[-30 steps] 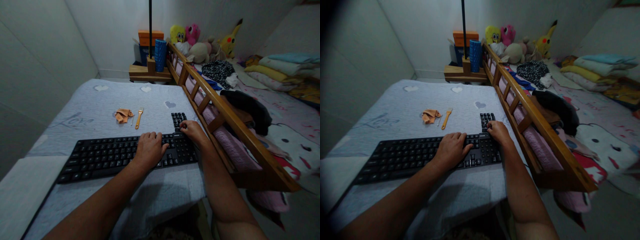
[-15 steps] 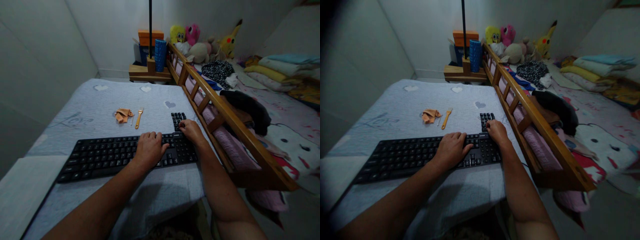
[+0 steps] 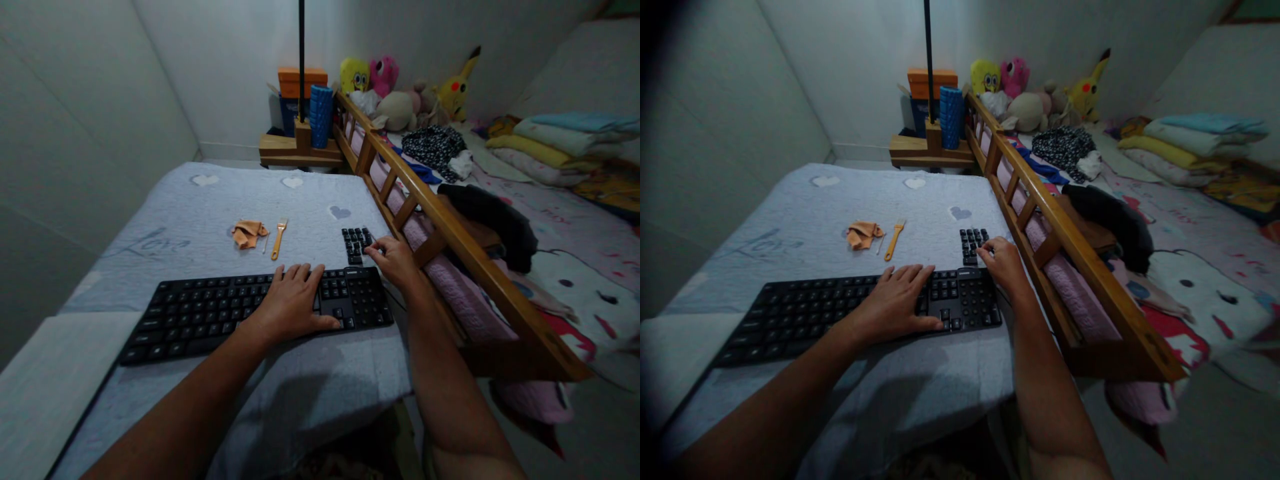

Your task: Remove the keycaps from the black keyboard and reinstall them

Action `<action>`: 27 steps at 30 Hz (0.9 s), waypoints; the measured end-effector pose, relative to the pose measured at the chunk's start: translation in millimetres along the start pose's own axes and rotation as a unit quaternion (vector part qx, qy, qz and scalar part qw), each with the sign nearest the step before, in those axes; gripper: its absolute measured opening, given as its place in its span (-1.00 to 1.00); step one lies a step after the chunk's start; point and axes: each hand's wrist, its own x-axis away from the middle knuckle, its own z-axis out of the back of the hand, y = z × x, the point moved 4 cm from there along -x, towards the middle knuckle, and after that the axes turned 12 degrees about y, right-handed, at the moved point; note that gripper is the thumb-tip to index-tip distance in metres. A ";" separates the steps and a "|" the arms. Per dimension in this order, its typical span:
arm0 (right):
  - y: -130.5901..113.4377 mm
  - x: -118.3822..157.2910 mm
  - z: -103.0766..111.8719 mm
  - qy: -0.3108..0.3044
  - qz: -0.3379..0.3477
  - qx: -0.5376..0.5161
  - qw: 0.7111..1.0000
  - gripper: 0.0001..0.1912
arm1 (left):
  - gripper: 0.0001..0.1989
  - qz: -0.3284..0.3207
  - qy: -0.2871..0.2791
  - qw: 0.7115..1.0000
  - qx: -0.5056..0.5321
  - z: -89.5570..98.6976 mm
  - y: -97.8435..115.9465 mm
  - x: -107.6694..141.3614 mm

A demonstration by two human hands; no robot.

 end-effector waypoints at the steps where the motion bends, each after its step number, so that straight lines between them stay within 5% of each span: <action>1: 0.7 1.2 8.0 0.027 -0.021 -0.041 0.999 -0.75 | 0.16 -0.005 -0.017 1.000 0.002 -0.6 -3.8 2.5; 6: 5.2 19.7 39.9 0.130 -0.115 -0.272 0.947 -0.58 | 0.33 0.000 -0.084 0.996 -0.029 -0.9 -20.3 14.4; 10: 6.6 45.4 49.2 0.164 -0.141 -0.278 0.936 -0.62 | 0.30 -0.005 -0.081 0.996 -0.034 3.5 -21.1 17.5; 18: -5.6 90.4 43.1 0.012 -0.219 -0.258 0.941 -0.66 | 0.21 -0.031 -0.041 0.998 -0.044 5.2 -19.9 17.2; 27: -20.2 108.4 59.2 -0.075 -0.162 -0.107 0.978 -0.81 | 0.19 -0.038 -0.032 0.998 -0.048 5.7 -22.6 17.0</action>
